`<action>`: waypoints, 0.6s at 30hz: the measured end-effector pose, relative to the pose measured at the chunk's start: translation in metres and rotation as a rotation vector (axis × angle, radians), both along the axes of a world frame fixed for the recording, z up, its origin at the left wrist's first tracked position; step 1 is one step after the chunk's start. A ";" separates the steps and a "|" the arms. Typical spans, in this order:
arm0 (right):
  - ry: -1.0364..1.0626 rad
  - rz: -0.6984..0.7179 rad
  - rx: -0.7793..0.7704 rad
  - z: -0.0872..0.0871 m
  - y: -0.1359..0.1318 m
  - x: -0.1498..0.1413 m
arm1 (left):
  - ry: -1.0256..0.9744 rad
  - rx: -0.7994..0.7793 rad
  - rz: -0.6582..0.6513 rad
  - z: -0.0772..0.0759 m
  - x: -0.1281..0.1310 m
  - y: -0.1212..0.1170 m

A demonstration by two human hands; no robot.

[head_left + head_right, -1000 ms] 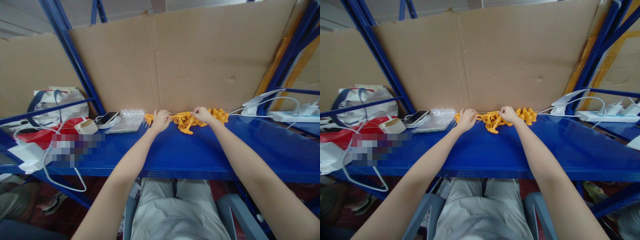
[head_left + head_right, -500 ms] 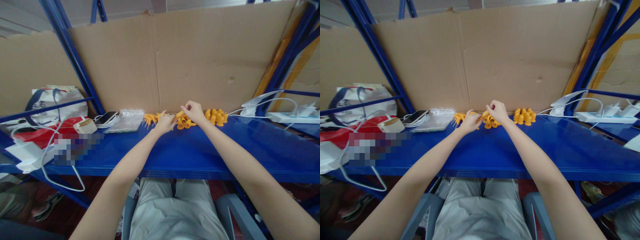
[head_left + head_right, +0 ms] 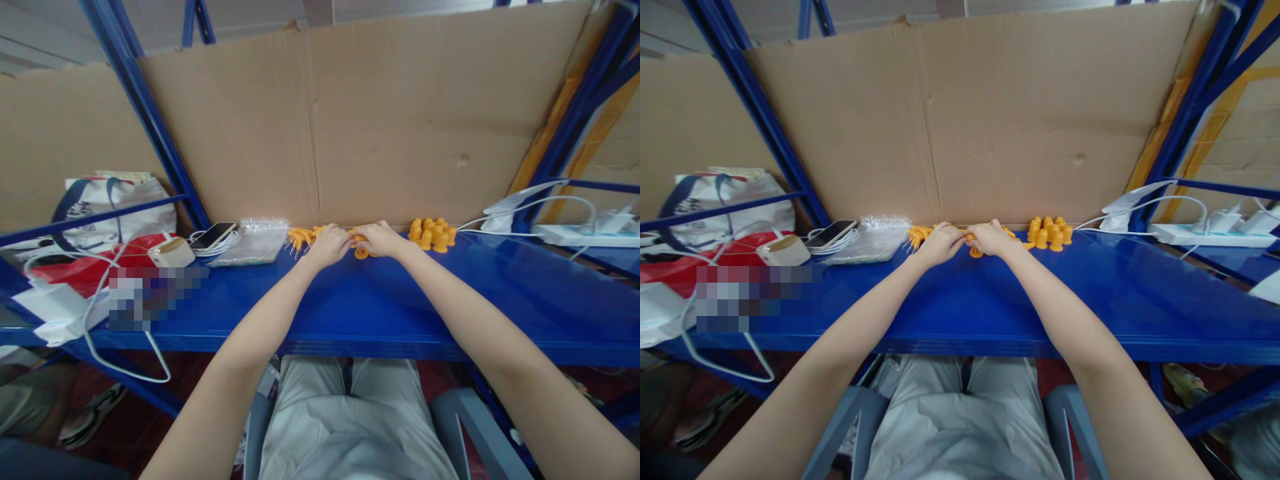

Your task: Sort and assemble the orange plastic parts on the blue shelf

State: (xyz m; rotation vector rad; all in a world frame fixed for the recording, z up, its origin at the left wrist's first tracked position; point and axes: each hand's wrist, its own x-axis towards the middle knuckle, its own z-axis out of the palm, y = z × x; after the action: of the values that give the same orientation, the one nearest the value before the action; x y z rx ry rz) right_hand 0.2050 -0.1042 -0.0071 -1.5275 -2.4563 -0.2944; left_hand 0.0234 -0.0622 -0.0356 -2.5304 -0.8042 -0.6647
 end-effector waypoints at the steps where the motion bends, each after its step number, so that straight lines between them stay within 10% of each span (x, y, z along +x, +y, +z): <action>1: -0.008 -0.004 0.009 0.000 0.000 0.000 | 0.007 -0.013 0.001 0.001 0.001 -0.001; 18: -0.113 0.021 0.187 0.000 0.000 -0.006 | -0.102 -0.168 0.025 0.008 0.001 -0.005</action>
State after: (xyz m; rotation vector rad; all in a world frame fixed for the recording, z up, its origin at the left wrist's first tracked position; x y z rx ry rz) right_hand 0.1988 -0.1047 -0.0074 -1.4434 -2.4470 -0.6034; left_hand 0.0248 -0.0672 -0.0280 -2.6487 -0.9625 -0.7517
